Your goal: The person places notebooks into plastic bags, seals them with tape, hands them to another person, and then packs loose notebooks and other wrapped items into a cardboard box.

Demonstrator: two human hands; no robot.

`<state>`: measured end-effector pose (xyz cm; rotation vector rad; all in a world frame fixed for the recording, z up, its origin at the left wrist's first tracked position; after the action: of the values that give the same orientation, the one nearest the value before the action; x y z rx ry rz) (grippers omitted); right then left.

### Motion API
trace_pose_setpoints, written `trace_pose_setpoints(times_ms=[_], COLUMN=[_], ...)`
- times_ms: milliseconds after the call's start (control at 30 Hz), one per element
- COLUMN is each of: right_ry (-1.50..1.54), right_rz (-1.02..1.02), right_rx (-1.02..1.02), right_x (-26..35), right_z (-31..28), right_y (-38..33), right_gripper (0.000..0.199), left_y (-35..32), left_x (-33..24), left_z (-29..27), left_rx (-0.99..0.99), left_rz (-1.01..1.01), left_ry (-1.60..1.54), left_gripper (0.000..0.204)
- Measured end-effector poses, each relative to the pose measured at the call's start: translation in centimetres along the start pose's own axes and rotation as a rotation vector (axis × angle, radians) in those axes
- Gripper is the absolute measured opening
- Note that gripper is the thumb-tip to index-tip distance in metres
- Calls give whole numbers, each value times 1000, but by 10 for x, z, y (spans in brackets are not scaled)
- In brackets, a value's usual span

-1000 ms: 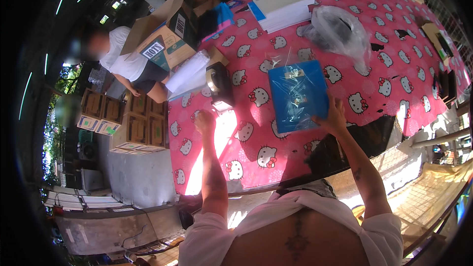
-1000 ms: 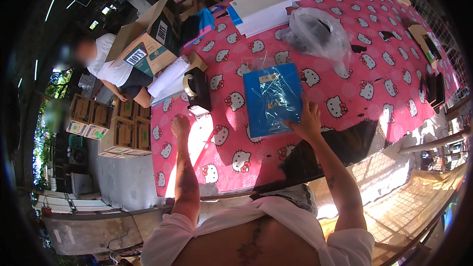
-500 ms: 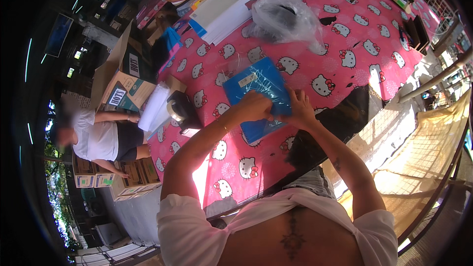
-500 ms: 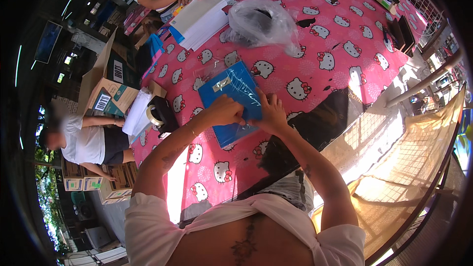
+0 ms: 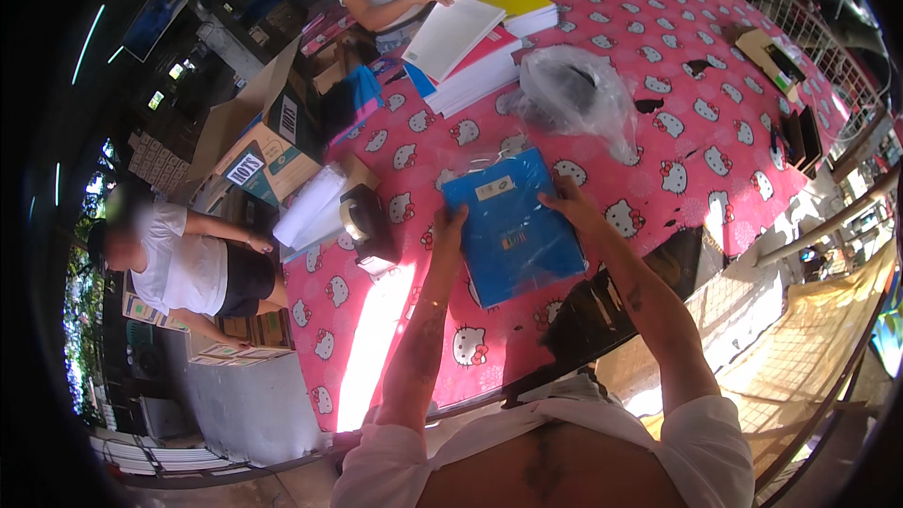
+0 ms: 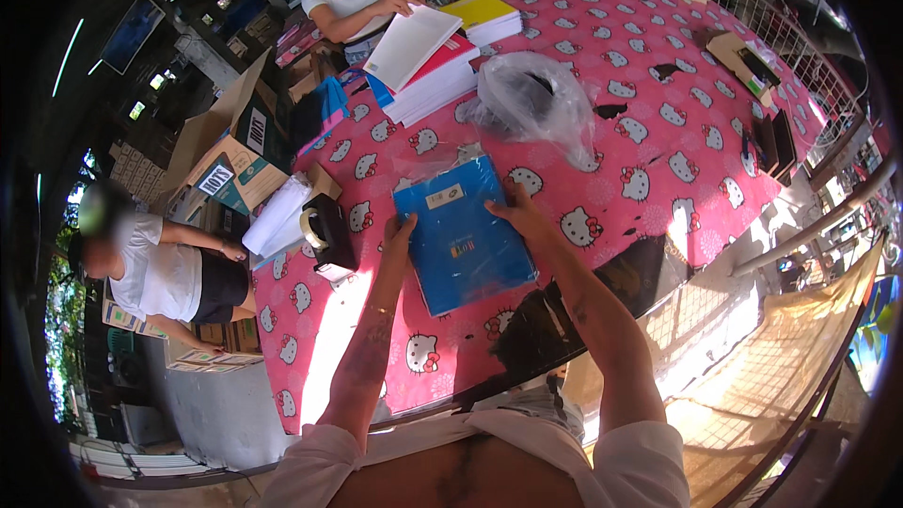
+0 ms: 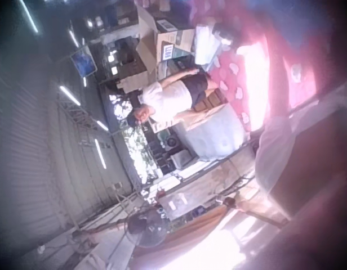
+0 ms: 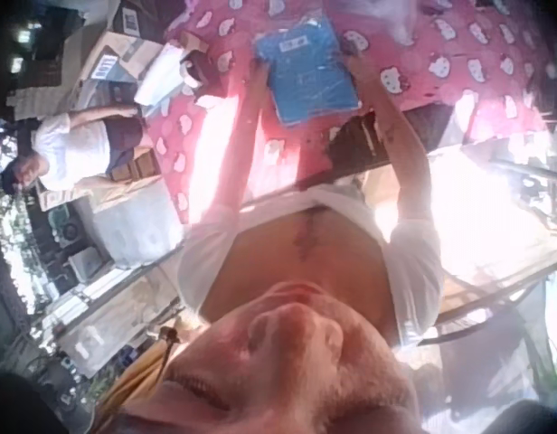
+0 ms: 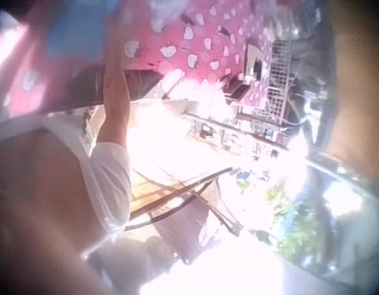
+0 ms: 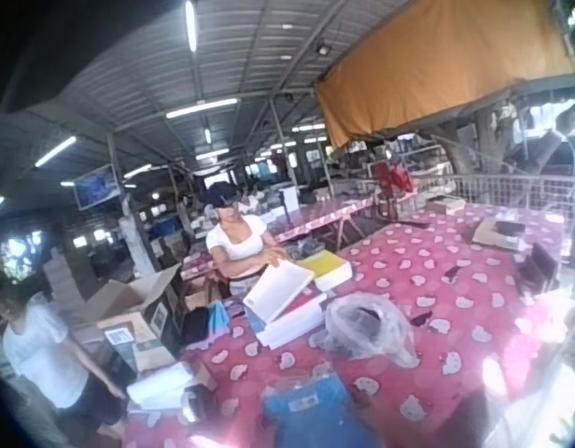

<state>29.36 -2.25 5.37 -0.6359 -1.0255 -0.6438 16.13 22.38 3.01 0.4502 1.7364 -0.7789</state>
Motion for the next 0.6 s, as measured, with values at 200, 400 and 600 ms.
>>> trace_pose_setpoints(times_ms=[200, 400, 600], right_ry=[-116, -137, -278], right_rz=[-389, -415, -410], right_rx=[167, 168, 393], right_x=[105, 78, 58], right_z=[14, 0, 127], right_y=[-103, -94, -152], right_gripper=[70, 73, 81], left_y=[-133, -160, -303], left_x=[-120, -72, -64], left_z=[-18, -8, 6], left_rx=[293, -118, -336], left_rz=[577, 690, 745], left_ry=[-342, -46, 230], left_gripper=[67, 65, 64])
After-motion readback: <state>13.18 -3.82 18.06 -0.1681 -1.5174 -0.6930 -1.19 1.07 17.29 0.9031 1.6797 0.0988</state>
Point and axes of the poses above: each hand's wrist, its own y-axis towards the middle knuckle, its own z-axis out of the palm, x = y × z, the point moved 4 cm from there along y, towards the middle knuckle, and after that the axes turned 3 degrees about y, right-handed, at the moved point
